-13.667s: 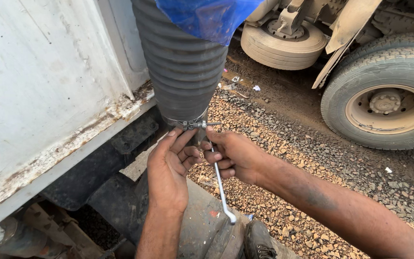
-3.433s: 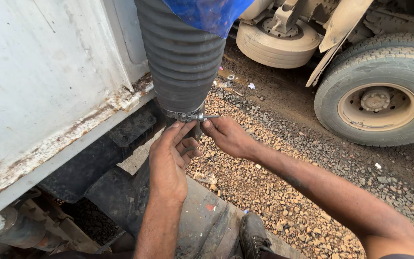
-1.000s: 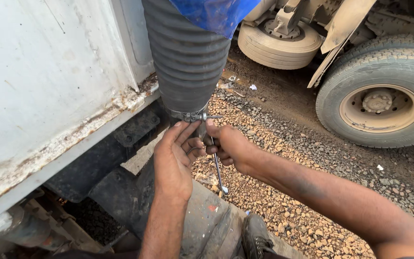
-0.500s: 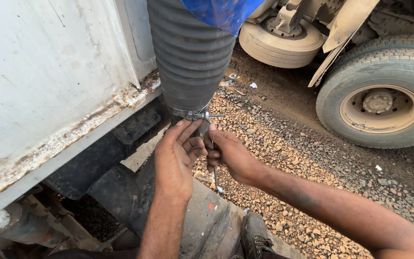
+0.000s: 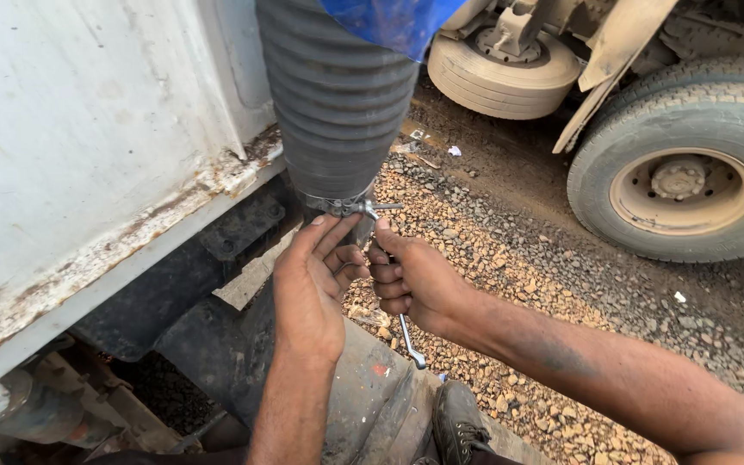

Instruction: The person uses a wrench to tighten a metal clamp around a flexible black pipe attached to the side of a truck. The hands repeatedly turn the wrench to secure the clamp while the pipe remains in place.

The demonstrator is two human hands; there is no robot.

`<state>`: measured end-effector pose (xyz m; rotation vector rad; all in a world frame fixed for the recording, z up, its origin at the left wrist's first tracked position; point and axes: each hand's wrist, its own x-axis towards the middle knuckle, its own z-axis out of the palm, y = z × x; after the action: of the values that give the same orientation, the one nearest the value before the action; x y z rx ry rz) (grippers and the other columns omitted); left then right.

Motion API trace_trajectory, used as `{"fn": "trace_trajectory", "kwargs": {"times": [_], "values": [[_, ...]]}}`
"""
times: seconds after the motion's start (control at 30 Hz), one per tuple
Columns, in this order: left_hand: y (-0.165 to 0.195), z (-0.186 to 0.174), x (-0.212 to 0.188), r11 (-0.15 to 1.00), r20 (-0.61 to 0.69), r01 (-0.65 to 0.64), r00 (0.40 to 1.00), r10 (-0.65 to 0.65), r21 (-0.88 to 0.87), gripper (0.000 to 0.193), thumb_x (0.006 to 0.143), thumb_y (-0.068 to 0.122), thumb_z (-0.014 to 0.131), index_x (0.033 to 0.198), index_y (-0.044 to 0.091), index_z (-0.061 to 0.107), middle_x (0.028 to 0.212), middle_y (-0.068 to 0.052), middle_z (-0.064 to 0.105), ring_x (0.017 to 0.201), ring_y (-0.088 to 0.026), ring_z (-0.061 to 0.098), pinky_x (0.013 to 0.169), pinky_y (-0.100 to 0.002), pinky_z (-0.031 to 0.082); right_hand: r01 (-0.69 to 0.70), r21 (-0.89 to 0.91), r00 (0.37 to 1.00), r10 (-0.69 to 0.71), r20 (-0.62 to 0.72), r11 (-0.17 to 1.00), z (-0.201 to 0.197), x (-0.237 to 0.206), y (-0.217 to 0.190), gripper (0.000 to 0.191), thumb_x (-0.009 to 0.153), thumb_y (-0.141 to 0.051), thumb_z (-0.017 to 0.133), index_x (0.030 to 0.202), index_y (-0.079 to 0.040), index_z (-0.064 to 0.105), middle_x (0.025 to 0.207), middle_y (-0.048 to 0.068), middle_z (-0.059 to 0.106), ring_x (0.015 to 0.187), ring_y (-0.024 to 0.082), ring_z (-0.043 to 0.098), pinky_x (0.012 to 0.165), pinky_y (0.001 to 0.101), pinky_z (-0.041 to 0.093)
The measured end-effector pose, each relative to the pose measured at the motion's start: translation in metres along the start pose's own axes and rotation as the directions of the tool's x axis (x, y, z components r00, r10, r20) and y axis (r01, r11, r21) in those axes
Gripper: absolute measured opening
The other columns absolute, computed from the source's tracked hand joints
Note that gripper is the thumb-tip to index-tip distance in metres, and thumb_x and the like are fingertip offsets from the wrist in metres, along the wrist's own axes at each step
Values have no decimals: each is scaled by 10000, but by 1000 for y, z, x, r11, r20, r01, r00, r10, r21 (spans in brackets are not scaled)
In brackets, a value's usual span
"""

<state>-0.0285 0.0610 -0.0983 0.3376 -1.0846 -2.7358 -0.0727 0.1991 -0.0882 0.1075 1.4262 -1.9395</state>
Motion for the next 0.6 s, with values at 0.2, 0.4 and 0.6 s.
{"fn": "trace_trajectory", "kwargs": {"times": [0.2,0.4,0.6], "values": [[1,-1,1,999,13,-34,999,33,21,434,915,303,610,1186,-36,619,1194,-180,703,777,-132,592,721,-317,520,-8,-3,999,8,-34,1000,2,3,1,429,1079,-452,386,783,-149,452,611,-80,272,508,78,203,450,268,179],[-2,-2,7,998,16,-46,999,45,37,461,919,320,606,1212,-35,630,1217,-170,691,792,-125,578,736,-318,508,-27,24,999,28,-46,999,3,6,-2,432,1076,-457,402,788,-140,462,605,-74,280,502,81,204,445,269,186],[-4,-3,6,997,52,-57,997,54,56,473,921,329,593,1234,-26,611,1216,-161,684,817,-128,600,742,-306,505,-15,21,1000,14,14,1000,1,1,0,372,1086,-400,395,853,-130,499,632,-74,332,526,65,248,465,249,240]]}}
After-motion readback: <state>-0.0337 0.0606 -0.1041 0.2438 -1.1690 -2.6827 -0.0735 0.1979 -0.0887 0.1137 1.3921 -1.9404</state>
